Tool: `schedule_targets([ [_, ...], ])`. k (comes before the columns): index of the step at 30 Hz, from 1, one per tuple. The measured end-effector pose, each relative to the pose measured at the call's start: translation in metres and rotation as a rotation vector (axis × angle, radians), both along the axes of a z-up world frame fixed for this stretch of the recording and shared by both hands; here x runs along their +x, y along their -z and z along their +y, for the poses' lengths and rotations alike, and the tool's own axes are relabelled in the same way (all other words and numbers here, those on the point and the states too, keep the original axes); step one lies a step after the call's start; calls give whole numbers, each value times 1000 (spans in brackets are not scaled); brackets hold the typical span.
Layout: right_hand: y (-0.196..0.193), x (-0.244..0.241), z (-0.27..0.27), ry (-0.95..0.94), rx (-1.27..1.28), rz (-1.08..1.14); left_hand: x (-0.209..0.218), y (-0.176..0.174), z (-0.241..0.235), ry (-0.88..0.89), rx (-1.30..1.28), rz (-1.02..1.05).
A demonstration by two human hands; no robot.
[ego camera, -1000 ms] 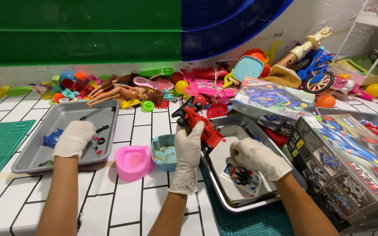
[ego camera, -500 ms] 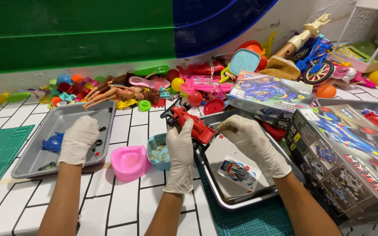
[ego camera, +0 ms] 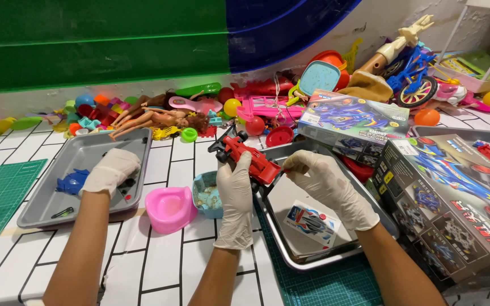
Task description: The person assembles a red toy car chassis on a white tiled table. They attach wheels, a red body shell, and other small components to the black frame using their gloved hands. The workspace is cluttered with various toys, including dolls and plastic containers.
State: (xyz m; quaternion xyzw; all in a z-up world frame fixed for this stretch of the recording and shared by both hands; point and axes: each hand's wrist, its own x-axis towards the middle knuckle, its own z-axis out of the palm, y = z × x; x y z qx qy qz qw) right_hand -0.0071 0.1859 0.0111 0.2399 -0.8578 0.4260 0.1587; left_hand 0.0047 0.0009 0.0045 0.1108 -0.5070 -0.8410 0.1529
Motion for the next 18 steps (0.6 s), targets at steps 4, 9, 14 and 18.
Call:
schedule_targets([
  [4,-2,3,-1,-3,26,28,-4,3,-1,-19,-24,-3],
  [9,-1,3,-3,-5,16,46,3,-8,0,-11,-1,-20],
  [14,-5,1,-3,37,23,57,-6,6,-1,-23,-22,-10],
  [18,1,-1,-2,106,115,-12,3,-9,-4,-46,-24,24],
])
